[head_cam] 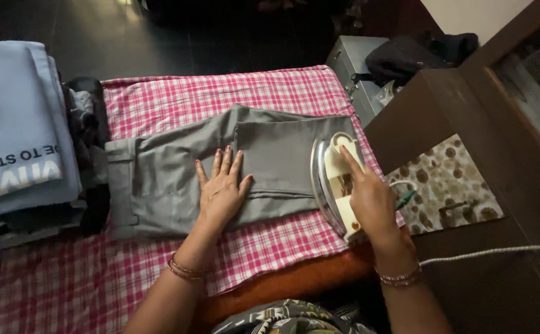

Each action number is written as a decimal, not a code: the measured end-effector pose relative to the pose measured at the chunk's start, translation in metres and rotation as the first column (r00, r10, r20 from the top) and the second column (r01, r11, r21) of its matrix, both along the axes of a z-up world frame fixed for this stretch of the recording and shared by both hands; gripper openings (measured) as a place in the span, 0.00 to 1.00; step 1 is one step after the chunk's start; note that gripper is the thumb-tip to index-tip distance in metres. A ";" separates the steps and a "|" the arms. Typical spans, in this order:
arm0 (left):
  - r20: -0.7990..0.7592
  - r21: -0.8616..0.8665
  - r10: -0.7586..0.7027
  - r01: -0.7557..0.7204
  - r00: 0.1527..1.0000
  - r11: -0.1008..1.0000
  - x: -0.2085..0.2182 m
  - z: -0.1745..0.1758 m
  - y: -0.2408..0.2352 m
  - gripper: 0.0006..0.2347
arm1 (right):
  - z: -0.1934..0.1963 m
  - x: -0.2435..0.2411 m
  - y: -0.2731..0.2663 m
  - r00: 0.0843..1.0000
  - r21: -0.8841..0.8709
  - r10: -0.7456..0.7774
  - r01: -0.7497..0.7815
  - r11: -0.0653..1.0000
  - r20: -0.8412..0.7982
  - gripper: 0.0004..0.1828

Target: The person irons a pair of gray pants on a checkered surface using an iron, turning the garment over and adjusting its position before folding it by hand and placing it on a laundry stack. Then, the person irons a dark blue shirt.

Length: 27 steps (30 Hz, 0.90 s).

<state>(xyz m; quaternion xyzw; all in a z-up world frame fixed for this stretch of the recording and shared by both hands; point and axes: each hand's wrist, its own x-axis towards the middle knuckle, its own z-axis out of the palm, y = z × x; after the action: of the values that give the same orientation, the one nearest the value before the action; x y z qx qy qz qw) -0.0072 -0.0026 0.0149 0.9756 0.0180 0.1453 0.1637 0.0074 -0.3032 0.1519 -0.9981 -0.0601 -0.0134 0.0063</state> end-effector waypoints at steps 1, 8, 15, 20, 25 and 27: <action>0.018 0.004 -0.005 0.005 1.000 1.000 0.001 0.000 0.000 0.28 | -0.003 0.008 0.001 0.994 0.016 0.051 -0.052 0.998 0.097 0.43; 0.052 0.011 0.001 -0.002 0.999 1.000 0.001 -0.004 0.000 0.28 | -0.034 0.129 0.026 0.941 0.121 0.118 -0.163 0.979 0.316 0.45; 0.014 0.010 0.010 -0.010 1.000 1.000 0.001 -0.001 0.000 0.28 | -0.034 0.154 0.019 0.977 0.109 0.151 -0.168 0.980 0.148 0.47; -0.022 0.004 0.004 -0.004 1.000 1.000 0.001 0.001 0.001 0.29 | -0.020 0.058 -0.019 0.994 0.061 0.092 -0.096 0.994 0.058 0.44; -0.041 0.036 -0.004 0.006 0.999 0.999 0.004 0.001 0.001 0.29 | -0.005 0.001 -0.030 0.998 -0.059 -0.031 0.034 0.998 0.051 0.44; -0.040 0.041 -0.003 0.005 0.999 0.999 0.004 0.001 0.001 0.29 | -0.006 0.003 -0.030 0.997 -0.054 -0.042 0.046 0.997 0.071 0.45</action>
<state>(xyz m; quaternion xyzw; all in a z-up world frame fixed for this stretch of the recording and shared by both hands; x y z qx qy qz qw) -0.0037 -0.0018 0.0157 0.9815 0.0164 0.1257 0.1437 0.0108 -0.3332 0.1462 -0.9979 -0.0388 -0.0465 -0.0241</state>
